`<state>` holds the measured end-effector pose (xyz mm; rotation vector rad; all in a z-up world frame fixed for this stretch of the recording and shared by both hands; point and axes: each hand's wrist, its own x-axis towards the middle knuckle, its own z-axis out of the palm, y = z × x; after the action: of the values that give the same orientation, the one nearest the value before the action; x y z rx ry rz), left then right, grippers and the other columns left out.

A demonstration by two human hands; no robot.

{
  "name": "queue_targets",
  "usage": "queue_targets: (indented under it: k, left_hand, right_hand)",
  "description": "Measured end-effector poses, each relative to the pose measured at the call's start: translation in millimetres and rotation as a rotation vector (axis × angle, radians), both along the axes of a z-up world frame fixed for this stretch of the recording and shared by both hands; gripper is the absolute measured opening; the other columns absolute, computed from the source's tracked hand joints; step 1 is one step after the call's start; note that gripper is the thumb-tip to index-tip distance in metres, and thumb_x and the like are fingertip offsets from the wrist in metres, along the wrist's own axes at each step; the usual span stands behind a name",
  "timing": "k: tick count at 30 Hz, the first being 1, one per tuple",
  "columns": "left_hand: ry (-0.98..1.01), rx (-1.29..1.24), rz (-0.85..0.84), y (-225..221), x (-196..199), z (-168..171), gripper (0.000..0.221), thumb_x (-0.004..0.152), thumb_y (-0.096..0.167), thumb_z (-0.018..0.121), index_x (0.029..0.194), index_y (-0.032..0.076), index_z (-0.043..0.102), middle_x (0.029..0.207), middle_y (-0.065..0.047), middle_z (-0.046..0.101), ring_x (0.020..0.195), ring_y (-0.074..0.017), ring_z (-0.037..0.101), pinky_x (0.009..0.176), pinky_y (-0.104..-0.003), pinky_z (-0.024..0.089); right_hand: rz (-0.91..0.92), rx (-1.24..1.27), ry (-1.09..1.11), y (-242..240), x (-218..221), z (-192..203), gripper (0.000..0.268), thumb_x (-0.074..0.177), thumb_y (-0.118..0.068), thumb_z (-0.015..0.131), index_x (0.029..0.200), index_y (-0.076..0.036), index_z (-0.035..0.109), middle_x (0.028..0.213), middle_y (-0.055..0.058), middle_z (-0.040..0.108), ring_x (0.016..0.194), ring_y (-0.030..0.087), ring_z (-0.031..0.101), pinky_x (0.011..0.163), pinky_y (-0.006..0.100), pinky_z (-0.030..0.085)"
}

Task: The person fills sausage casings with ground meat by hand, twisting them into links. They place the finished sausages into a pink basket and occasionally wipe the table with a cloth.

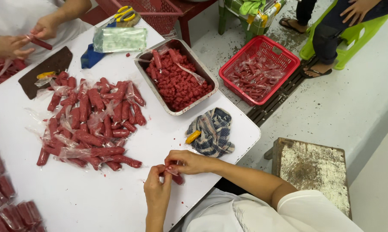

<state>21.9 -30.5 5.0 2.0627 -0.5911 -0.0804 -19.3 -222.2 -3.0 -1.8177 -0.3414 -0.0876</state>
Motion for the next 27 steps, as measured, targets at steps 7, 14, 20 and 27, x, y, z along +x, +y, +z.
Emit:
queue_targets:
  k: [7,14,20,27]
  left_hand:
    - [-0.067,-0.171,0.155,28.6,-12.8,-16.5,0.003,0.096,0.002,0.062,0.098,0.004,0.064,0.100,-0.007,0.071,0.089,-0.0193,0.068,0.084,-0.031,0.056]
    - [-0.318,0.043,0.122,62.0,-4.2,-26.9,0.010,0.099,0.004,0.057,0.107,0.004,0.063,0.093,-0.006,0.073,0.079,-0.0244,0.070,0.069,-0.038,0.055]
    - [-0.484,-0.151,-0.130,59.2,-12.2,14.5,0.014,0.095,-0.005,0.055,0.105,-0.001,0.063,0.097,-0.013,0.067,0.087,-0.0270,0.066,0.081,-0.036,0.056]
    - [-0.271,-0.180,0.138,27.0,-13.7,-46.7,0.012,0.089,0.006,0.072,0.090,0.010,0.061,0.086,-0.005,0.060,0.078,-0.0271,0.067,0.068,-0.035,0.056]
  right_hand:
    - [0.151,0.200,0.218,28.1,13.2,1.1,0.012,0.108,-0.008,0.052,0.114,-0.004,0.062,0.094,0.011,0.071,0.078,0.017,0.069,0.075,0.028,0.060]
    - [0.038,-0.205,-0.232,61.7,22.0,-17.1,0.019,0.105,-0.011,0.057,0.122,-0.005,0.062,0.102,0.008,0.065,0.090,0.024,0.068,0.081,0.035,0.055]
    - [-0.126,0.332,0.198,81.9,18.6,-32.6,0.008,0.096,-0.006,0.061,0.101,-0.007,0.067,0.084,0.004,0.067,0.074,0.014,0.063,0.066,0.025,0.051]
    - [-0.356,0.339,0.262,82.3,12.4,-66.3,0.009,0.098,-0.009,0.064,0.103,-0.006,0.070,0.083,0.010,0.072,0.079,0.018,0.067,0.071,0.032,0.055]
